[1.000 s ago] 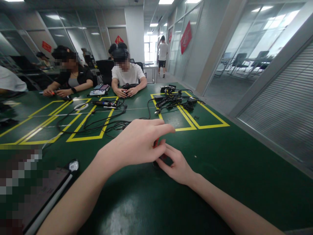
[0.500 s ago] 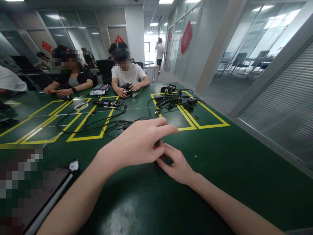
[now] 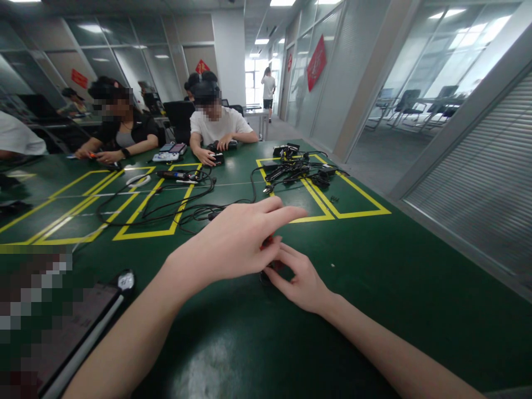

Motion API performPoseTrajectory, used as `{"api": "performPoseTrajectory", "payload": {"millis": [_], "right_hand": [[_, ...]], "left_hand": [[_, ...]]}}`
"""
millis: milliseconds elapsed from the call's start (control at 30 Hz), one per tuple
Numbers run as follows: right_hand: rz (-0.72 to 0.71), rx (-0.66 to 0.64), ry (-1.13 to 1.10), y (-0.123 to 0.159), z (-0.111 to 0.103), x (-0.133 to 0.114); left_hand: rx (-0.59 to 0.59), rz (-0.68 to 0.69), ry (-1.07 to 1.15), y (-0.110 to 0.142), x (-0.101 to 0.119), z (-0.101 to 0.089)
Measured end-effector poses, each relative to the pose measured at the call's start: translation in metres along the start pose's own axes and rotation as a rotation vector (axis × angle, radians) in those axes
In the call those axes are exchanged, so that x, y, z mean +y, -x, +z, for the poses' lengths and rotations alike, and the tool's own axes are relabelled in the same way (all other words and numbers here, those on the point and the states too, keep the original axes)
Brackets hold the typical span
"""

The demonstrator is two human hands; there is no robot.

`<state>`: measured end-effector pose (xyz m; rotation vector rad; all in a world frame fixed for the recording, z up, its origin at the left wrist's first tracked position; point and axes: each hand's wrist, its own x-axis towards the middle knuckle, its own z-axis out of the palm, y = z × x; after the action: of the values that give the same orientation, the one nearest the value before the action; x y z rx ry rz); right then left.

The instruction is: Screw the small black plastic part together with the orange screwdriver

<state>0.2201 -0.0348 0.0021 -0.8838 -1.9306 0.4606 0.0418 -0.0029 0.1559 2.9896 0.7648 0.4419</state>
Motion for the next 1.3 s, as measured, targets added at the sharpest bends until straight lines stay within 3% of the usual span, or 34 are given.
{"api": "performPoseTrajectory", "payload": {"millis": [1300], "right_hand": [[-0.02,0.007,0.0,-0.0003,-0.0006,-0.0002]], "left_hand": [[0.02,0.035,0.002,-0.0003,0.0021,-0.002]]}}
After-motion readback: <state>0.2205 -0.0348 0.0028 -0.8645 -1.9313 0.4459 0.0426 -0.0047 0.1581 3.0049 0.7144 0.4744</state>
